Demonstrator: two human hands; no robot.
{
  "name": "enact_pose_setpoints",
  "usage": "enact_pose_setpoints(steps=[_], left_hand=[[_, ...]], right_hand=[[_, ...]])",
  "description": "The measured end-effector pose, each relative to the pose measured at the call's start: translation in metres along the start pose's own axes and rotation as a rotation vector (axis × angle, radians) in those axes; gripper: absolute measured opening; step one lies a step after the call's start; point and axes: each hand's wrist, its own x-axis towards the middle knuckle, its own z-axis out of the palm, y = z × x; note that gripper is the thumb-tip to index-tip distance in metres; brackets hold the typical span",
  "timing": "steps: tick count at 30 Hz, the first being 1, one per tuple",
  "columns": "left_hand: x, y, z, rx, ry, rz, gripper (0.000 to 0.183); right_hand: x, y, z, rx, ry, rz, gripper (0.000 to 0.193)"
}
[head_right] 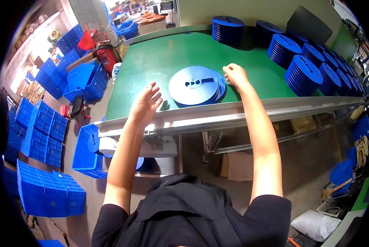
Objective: The person repeatedly picks up stacks of blue plastic lids from a table and places them onto a green conveyor belt. They also separate individual lids from stacks and place them on the belt. The person continues this process, moving lids between the table and the conveyor belt throughout the video.
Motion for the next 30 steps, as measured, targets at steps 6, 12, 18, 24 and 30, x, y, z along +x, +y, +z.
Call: enact_pose_setpoints(steps=[6, 12, 18, 24, 30], left_hand=[[0.053, -0.021, 0.004, 0.122, 0.117, -0.194, 0.065], [0.071, -0.029, 0.033, -0.023, 0.005, -0.27, 0.041], [0.072, -0.018, 0.038, -0.054, 0.018, -0.302, 0.044], [0.073, -0.012, 0.014, -0.05, -0.121, -0.31, 0.055], [0.068, 0.006, -0.006, 0.028, -0.148, -0.305, 0.083]], right_hand=[[-0.01, -0.005, 0.011, -0.222, -0.055, 0.055, 0.038], [-0.013, -0.01, 0.011, -0.047, -0.148, 0.051, 0.044], [-0.005, 0.003, 0.004, 0.104, -0.259, 0.07, 0.039], [-0.014, -0.012, 0.011, 0.028, -0.244, 0.077, 0.033], [-0.011, -0.007, 0.011, -0.004, -0.217, 0.111, 0.035]])
